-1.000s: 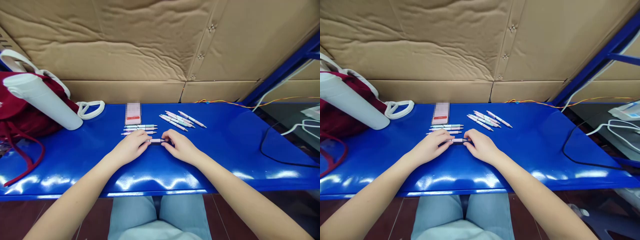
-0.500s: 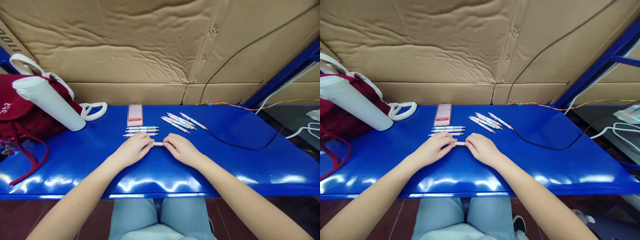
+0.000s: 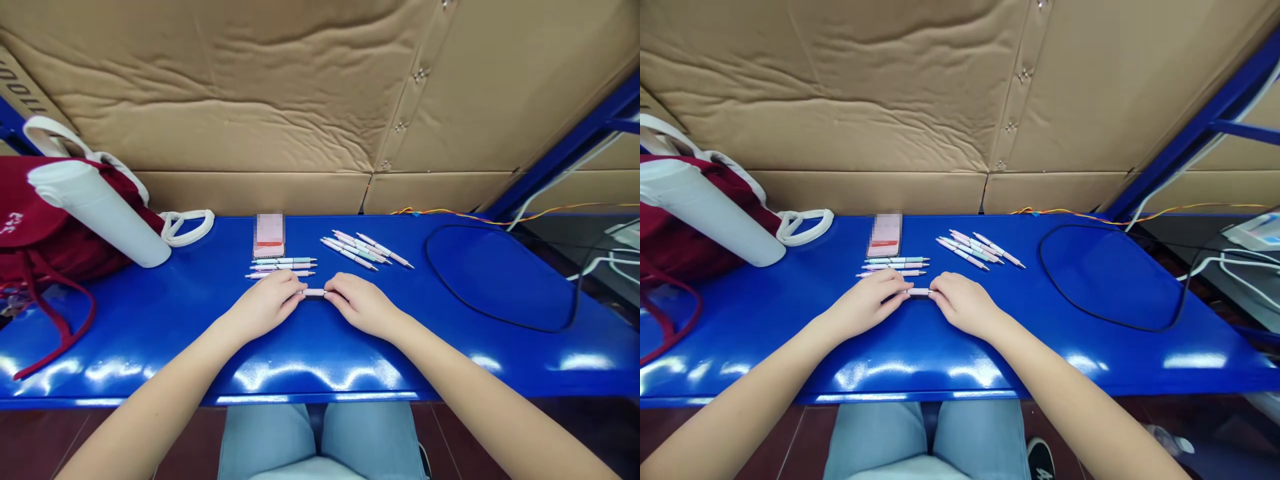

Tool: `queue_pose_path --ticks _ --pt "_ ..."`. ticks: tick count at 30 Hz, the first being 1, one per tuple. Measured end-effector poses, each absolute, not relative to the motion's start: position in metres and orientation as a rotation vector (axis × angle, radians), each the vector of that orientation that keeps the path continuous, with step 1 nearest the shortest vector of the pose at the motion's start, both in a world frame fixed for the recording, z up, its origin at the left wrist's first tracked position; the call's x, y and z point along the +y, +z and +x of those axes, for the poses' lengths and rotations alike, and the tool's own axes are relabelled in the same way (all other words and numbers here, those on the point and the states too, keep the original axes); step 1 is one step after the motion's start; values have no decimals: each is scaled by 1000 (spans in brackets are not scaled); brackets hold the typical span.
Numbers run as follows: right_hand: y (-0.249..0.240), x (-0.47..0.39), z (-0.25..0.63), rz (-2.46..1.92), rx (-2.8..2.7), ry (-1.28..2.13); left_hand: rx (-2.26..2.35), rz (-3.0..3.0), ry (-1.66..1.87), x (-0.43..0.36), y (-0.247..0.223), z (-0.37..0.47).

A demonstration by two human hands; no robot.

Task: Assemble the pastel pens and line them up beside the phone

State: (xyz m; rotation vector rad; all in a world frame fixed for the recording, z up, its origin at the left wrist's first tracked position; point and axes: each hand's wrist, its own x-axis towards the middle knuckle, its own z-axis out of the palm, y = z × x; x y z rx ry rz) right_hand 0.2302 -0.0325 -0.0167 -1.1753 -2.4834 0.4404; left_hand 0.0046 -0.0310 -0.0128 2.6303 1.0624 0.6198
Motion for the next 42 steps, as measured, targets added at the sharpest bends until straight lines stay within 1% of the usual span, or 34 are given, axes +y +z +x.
queue_pose_path --ticks 15,20,28,33,42 --pt "-15 -33 228 -1241 -2525 460 1112 2645 605 -32 -13 7" --pt "-13 -33 228 -1240 -2501 528 1109 2662 598 -31 -15 6" --pt "-15 -28 230 -1186 -2574 511 1126 2668 562 -33 -13 8" --pt "-12 -29 229 -1190 -2619 439 1127 2686 552 -32 -13 8" --pt "-11 -35 228 -1153 -2619 190 1099 2876 540 -34 -14 14"
